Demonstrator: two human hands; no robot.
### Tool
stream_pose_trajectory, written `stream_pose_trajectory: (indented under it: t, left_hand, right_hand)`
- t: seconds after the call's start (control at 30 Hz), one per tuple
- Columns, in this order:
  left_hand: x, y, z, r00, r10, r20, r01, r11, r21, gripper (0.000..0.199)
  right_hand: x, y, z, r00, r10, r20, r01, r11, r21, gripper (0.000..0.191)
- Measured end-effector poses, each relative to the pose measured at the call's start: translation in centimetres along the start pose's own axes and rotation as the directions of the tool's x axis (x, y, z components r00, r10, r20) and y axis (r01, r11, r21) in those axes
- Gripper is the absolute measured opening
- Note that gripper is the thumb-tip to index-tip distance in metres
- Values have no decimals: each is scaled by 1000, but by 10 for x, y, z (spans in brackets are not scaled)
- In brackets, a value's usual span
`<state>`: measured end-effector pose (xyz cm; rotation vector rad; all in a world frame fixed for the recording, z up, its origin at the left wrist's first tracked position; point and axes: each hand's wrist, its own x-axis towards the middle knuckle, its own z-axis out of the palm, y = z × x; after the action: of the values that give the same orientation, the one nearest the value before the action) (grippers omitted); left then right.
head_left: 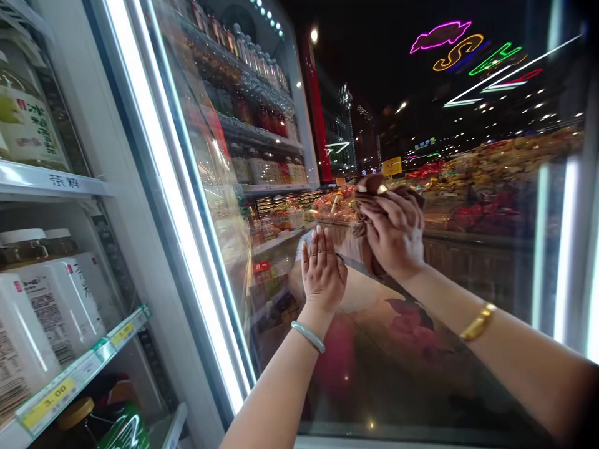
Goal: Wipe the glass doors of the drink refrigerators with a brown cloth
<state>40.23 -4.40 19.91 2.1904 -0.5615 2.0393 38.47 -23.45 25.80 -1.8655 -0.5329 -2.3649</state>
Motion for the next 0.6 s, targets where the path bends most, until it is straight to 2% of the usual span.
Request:
stream_pose_trajectory:
  t: [0.07, 0.13, 0.17, 0.23, 0.3, 0.37, 0.47, 0.53, 0.6]
  left_hand:
    - [-1, 2, 1, 1000, -25, -3, 25, 1000, -4, 77]
    - [-7, 4, 2, 1000, -9, -9, 9, 1000, -20, 77]
    - [-12, 6, 2, 1000, 20, -4, -20, 999, -31, 77]
    - [-20, 14, 3, 996, 88, 31, -86, 995, -49, 78]
    - [-22, 27, 5, 990, 122, 66, -118, 991, -63, 79]
    - [-16, 45, 9, 992, 107, 69, -101, 991, -85, 79]
    - [2, 73, 18, 998, 34, 50, -27, 991, -134, 77]
    - [9, 87, 24, 1000, -12, 27, 16, 988, -154, 76]
    - [6, 94, 27, 1000, -16, 1, 16, 986, -166, 77]
  right_hand:
    - [-3, -19, 6, 995, -100, 26, 99, 994, 54, 46]
    - [-28, -24, -4, 957, -272, 100, 255, 955, 152, 43]
    - [-46, -19, -14, 930, -345, 128, 317, 927, 200, 41]
    - [-77, 4, -35, 893, -419, 161, 373, 892, 254, 34]
    - [-87, 32, -50, 893, -411, 185, 364, 900, 241, 30]
    - [-72, 48, -50, 933, -303, 193, 276, 949, 155, 35]
    - [-33, 43, -33, 986, -123, 111, 120, 992, 30, 42]
    - [-25, 34, -26, 991, -118, 65, 117, 993, 21, 42]
    - [-39, 35, -33, 978, -182, 105, 178, 983, 49, 44]
